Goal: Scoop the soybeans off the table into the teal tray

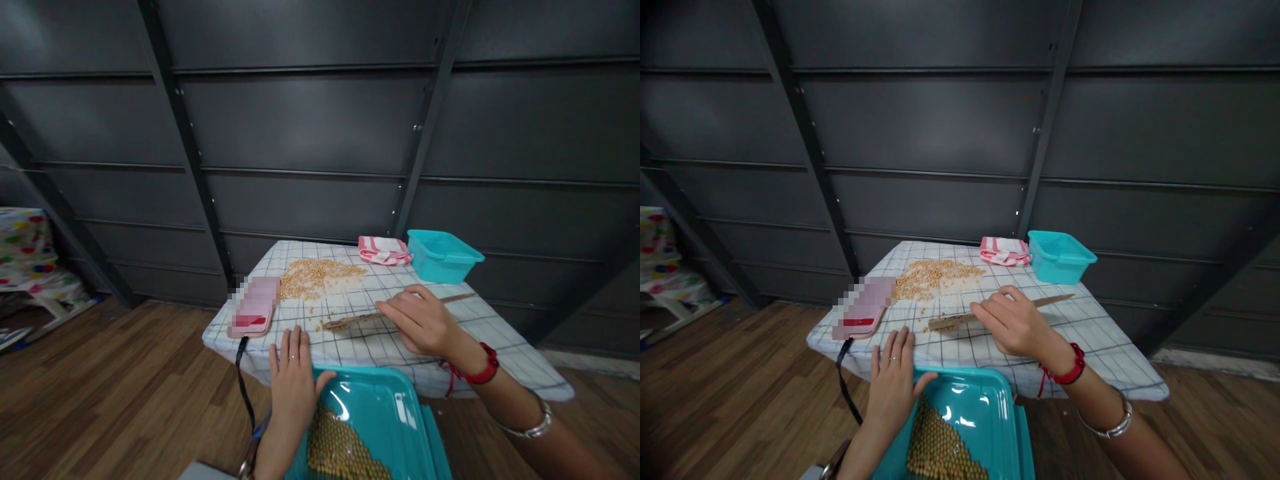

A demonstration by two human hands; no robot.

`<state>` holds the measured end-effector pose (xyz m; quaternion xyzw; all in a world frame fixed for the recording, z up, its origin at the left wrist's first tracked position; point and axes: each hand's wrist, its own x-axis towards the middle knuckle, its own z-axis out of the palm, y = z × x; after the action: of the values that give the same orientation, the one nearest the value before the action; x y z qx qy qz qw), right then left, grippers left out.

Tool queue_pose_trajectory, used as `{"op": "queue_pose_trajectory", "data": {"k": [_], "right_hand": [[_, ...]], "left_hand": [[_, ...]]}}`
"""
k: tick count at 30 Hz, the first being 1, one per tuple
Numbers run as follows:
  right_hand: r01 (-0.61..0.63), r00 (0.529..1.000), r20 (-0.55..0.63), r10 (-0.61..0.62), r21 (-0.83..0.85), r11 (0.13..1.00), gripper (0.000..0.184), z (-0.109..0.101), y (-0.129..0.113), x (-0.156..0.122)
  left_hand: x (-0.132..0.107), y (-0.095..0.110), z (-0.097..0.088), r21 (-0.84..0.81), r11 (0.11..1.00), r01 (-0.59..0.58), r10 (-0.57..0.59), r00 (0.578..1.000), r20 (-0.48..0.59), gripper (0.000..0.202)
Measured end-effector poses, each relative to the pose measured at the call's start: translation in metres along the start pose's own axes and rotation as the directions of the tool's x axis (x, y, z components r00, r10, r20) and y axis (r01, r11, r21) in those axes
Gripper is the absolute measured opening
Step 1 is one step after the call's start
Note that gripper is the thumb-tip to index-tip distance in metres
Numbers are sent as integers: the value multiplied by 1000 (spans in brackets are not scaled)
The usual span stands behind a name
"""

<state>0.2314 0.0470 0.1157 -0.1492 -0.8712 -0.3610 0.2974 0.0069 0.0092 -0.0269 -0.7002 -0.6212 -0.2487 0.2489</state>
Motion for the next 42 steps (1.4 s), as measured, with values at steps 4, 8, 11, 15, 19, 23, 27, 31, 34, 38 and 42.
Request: {"op": "queue_pose_trajectory", "data": {"k": [4,8,11,15,19,23,27,31,34,38,42], "right_hand": [[14,999,-39,-13,25,1000,34,-4,-4,3],[17,1000,-27,-16,44,999,31,-9,-8,4],[30,999,-18,-29,56,998,30,-12,-11,4],[26,999,-35,-25,43,999,31,-14,-11,3],[2,999,-47,-2,-5,1000,32,-15,-9,4],[12,999,-34,-12,4,1000,30,-15,-10,2],[12,1000,-15,-12,21,1000,29,-17,-14,0],[17,1000,-13,-17,29,999,30,-21,-16,0],[6,1000,-15,-6,13,1000,32,-19,-14,-2],[5,1000,-21,-4,9,1000,32,-16,-13,-2],[3,1000,-3,-3,28,1000,30,-17,-15,-2]], "left_hand": [[1,0,-1,3,1000,-8,8,1000,-6,78],[0,1,0,16,1000,6,-6,1000,9,78],[-1,1,1,15,1000,13,-13,1000,22,79],[-1,1,1,14,1000,11,-11,1000,18,79],[0,1,-1,9,1000,9,-9,1000,4,78],[1,1,-1,-5,1000,12,-12,1000,-4,78],[1,1,-2,-3,1000,1,-1,1000,-12,78],[0,1,-1,-15,1000,14,-14,1000,8,78],[0,0,0,-10,1000,9,-9,1000,2,78],[0,0,0,-1,1000,8,-8,1000,-1,79],[0,1,1,-10,1000,18,-18,1000,4,78]]}}
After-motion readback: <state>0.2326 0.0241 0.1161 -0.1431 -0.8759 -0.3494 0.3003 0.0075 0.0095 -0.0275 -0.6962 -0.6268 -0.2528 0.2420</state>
